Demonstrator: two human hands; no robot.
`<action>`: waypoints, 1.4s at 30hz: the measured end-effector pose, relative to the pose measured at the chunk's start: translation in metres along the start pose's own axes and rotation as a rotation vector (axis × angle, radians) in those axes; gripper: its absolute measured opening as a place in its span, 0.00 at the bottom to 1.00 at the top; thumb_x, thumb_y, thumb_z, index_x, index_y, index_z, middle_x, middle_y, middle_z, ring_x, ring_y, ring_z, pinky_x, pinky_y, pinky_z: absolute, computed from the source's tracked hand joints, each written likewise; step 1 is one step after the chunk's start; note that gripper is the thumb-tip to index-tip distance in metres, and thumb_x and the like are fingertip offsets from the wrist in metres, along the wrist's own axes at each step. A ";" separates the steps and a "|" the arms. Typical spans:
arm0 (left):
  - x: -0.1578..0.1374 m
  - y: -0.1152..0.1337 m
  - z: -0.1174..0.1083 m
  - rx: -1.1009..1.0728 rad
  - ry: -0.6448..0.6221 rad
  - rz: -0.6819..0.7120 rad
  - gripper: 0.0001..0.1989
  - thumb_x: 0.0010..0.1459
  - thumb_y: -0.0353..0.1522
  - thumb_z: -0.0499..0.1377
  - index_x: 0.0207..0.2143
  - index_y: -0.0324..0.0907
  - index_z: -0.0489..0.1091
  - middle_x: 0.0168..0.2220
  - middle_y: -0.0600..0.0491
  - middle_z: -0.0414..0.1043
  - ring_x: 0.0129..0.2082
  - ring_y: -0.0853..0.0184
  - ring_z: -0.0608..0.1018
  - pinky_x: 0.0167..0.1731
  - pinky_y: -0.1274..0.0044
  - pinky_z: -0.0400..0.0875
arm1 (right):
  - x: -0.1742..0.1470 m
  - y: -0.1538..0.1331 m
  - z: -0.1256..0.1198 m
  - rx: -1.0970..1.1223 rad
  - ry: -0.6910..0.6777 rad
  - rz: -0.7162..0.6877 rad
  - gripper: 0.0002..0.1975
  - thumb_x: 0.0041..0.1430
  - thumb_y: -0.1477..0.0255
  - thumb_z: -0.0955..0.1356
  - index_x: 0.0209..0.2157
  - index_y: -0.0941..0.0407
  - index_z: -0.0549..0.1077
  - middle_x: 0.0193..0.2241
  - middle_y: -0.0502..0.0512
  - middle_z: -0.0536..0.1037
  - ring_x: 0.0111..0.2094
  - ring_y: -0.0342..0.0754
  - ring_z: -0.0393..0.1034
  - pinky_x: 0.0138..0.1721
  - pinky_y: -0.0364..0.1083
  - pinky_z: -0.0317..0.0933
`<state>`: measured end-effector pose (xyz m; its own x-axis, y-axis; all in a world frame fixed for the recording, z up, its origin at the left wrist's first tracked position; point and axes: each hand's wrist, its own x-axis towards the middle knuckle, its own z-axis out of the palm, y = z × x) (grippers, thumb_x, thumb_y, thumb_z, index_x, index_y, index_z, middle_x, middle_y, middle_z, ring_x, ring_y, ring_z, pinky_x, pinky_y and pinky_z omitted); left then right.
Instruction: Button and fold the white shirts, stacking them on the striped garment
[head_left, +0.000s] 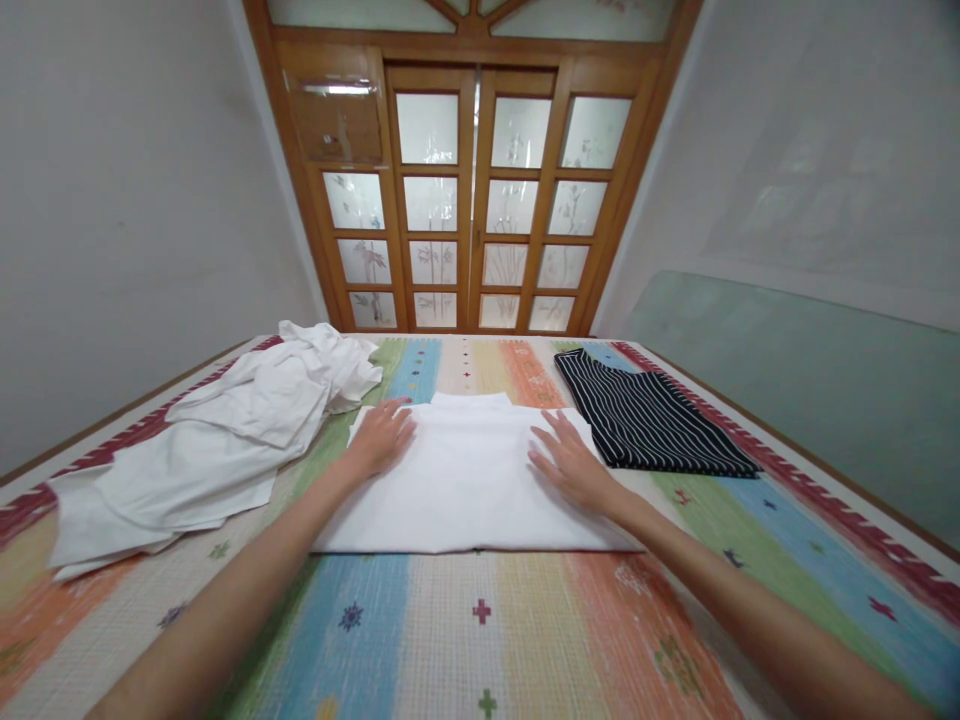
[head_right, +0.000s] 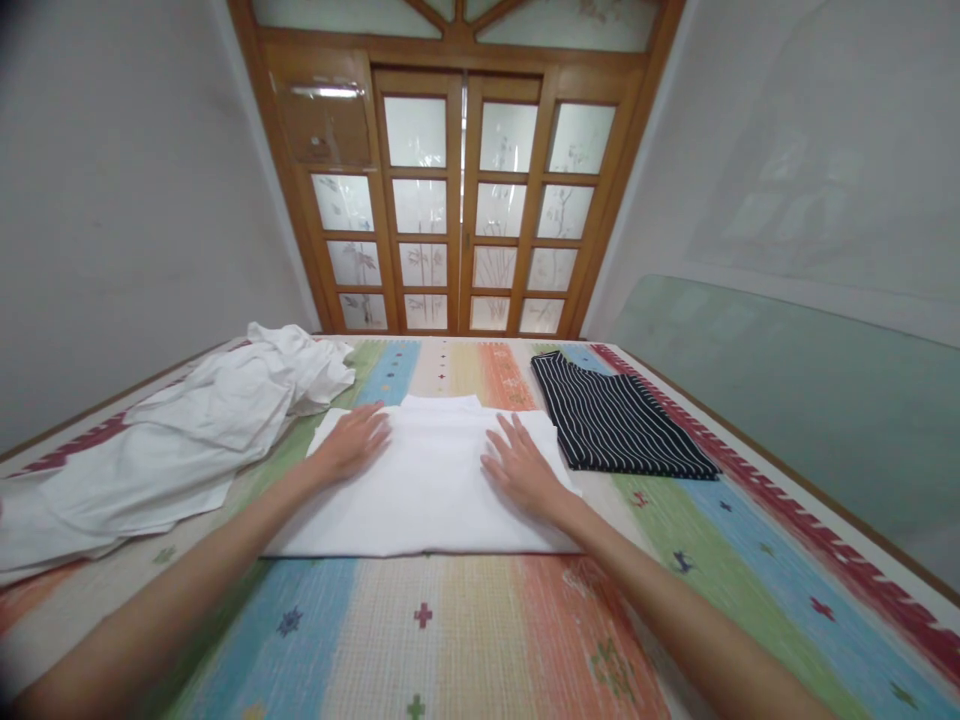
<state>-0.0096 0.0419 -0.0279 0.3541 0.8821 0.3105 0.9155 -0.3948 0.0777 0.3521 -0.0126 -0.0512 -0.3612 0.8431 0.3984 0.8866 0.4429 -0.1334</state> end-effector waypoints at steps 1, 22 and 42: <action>0.002 0.013 0.003 -0.030 -0.059 0.029 0.19 0.65 0.37 0.46 0.53 0.40 0.68 0.63 0.43 0.61 0.63 0.56 0.63 0.61 0.62 0.56 | 0.003 -0.010 0.004 0.031 -0.039 -0.016 0.28 0.67 0.57 0.55 0.60 0.59 0.65 0.67 0.65 0.52 0.69 0.61 0.35 0.65 0.64 0.43; -0.037 0.094 0.010 -0.113 -0.279 0.335 0.35 0.66 0.51 0.36 0.68 0.42 0.48 0.69 0.44 0.44 0.69 0.55 0.47 0.65 0.60 0.40 | 0.026 0.026 0.025 -0.125 -0.292 0.215 0.33 0.68 0.58 0.50 0.63 0.65 0.60 0.65 0.72 0.55 0.67 0.64 0.44 0.63 0.65 0.43; -0.069 0.127 0.009 -0.201 -0.265 0.400 0.34 0.67 0.48 0.35 0.69 0.38 0.39 0.70 0.43 0.41 0.70 0.57 0.45 0.66 0.59 0.37 | 0.150 -0.069 0.076 0.078 -0.351 0.051 0.37 0.66 0.51 0.53 0.67 0.61 0.52 0.68 0.66 0.47 0.69 0.61 0.38 0.65 0.61 0.33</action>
<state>0.0839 -0.0669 -0.0479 0.7291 0.6764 0.1045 0.6529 -0.7331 0.1905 0.2150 0.1067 -0.0508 -0.4063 0.9120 0.0558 0.8863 0.4082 -0.2188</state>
